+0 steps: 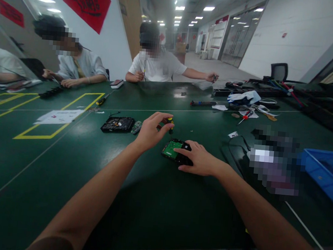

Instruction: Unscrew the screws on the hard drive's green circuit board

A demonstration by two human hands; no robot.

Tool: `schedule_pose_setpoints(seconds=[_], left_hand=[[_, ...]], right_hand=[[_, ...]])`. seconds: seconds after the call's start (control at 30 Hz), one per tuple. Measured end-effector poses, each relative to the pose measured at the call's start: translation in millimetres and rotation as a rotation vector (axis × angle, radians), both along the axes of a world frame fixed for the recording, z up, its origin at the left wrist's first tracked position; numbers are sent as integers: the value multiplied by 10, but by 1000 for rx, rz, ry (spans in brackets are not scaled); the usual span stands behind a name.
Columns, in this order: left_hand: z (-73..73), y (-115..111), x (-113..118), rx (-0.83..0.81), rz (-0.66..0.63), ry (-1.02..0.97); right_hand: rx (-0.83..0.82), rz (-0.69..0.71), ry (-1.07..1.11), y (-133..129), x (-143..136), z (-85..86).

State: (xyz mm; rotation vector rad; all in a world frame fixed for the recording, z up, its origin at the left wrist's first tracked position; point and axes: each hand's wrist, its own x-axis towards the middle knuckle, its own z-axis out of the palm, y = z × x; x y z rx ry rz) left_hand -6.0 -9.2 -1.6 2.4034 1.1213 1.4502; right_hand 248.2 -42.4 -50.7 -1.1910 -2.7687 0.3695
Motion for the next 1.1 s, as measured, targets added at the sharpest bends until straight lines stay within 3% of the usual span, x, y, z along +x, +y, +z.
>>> schedule_pose_setpoints(seconds=[0.43,0.87,1.1], left_hand=[[-41,40,-8,-16,41,-14],[-37,24,-18,-11,-86,47],[-35,31,-19,-21,-9,-19]], right_hand=[[-9,-1,-9,1,-2,-1],[25,4,-6,8,0,-29],[22,2,-11,0,-2,-25]])
